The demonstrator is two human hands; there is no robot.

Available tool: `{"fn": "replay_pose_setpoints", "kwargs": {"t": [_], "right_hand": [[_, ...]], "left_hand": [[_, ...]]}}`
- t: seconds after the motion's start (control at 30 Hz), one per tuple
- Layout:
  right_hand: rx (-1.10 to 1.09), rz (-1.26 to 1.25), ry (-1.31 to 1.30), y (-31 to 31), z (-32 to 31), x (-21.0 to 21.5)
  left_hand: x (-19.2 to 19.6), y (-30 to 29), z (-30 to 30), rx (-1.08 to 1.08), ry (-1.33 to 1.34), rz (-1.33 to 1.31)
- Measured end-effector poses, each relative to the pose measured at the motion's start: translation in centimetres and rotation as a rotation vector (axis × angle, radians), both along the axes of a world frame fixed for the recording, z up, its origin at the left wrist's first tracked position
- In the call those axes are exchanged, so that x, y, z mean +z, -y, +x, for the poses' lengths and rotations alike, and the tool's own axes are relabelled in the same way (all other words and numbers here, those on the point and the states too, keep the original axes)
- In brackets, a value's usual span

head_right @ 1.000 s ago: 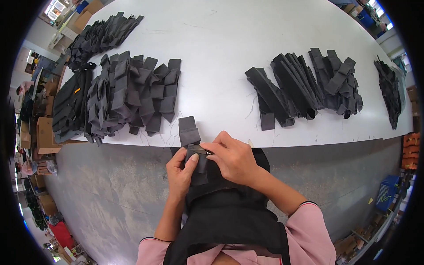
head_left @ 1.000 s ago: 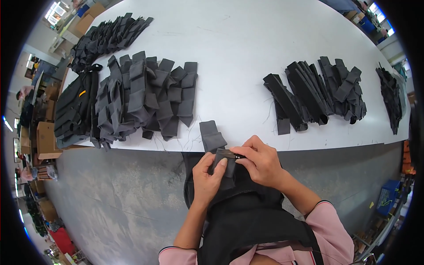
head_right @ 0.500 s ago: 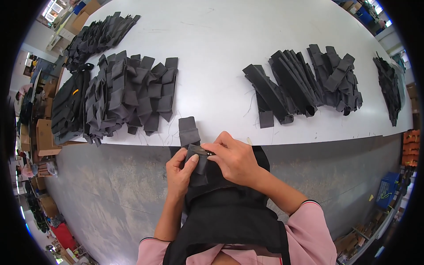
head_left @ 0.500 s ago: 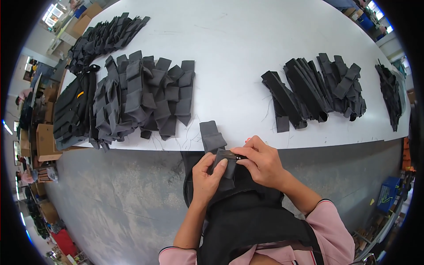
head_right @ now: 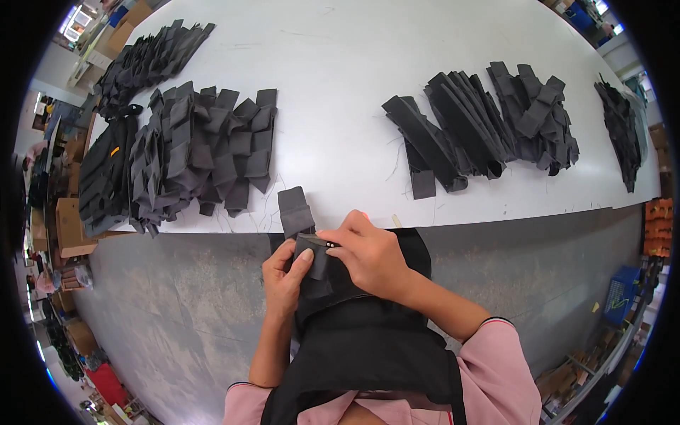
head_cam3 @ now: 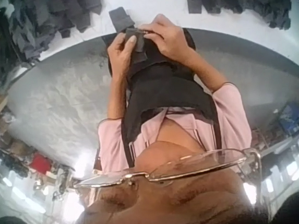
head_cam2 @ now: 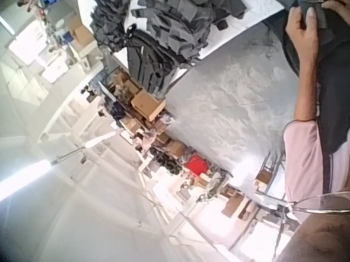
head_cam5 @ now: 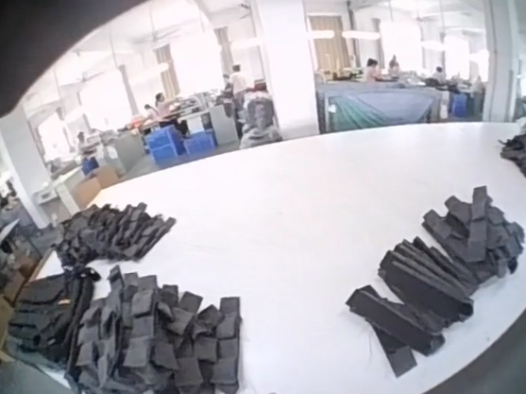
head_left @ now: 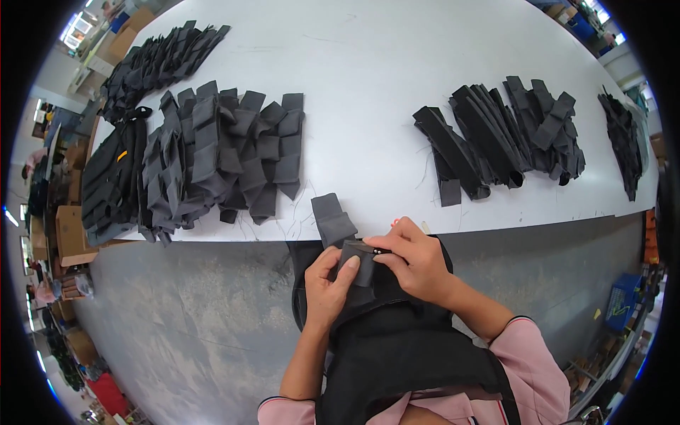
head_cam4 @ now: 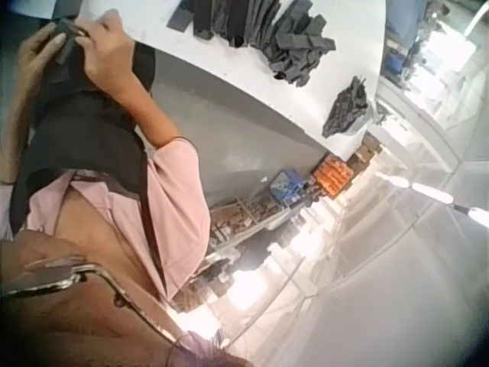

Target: Trimming and cutting pieces of grey fabric strips using nippers on a factory workbench.

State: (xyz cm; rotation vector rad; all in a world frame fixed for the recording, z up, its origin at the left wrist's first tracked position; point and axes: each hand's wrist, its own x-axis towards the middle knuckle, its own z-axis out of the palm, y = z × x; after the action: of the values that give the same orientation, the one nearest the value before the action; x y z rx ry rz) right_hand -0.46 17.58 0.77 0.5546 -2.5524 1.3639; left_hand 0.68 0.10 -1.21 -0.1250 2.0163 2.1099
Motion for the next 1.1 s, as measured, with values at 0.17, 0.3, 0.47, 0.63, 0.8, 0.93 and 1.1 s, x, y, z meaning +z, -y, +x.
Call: {"fn": "replay_pose_setpoints", "kwargs": {"t": [0.17, 0.3, 0.47, 0.63, 0.8, 0.93, 1.1], "right_hand": [[-0.181, -0.272, 0.291, -1.2, 1.3, -0.1], [-0.143, -0.443, 0.392, -0.6, 1.7, -1.8], [-0.092, -0.505, 0.412, 0.7, 1.0, -0.3], [-0.083, -0.554, 0.392, 1.3, 1.4, -0.8], [-0.05, -0.715, 0.461, 1.5, 1.5, -1.0], [-0.092, -0.832, 0.557, 1.2, 1.2, -1.2], [-0.176, -0.603, 0.439, -0.3, 1.8, -0.8]], "left_hand": [[0.1, 0.7, -0.3, 0.132, 0.309, 0.453], [0.6, 0.1, -0.5, 0.101, 0.335, 0.526], [1.0, -0.5, -0.3, 0.134, 0.394, 0.703], [1.1, -0.8, 0.0, 0.117, 0.372, 0.769], [0.7, -0.6, 0.0, 0.094, 0.376, 0.801], [1.1, -0.9, -0.1, 0.097, 0.344, 0.663], [0.2, -0.6, 0.1, 0.128, 0.215, 0.362]]}}
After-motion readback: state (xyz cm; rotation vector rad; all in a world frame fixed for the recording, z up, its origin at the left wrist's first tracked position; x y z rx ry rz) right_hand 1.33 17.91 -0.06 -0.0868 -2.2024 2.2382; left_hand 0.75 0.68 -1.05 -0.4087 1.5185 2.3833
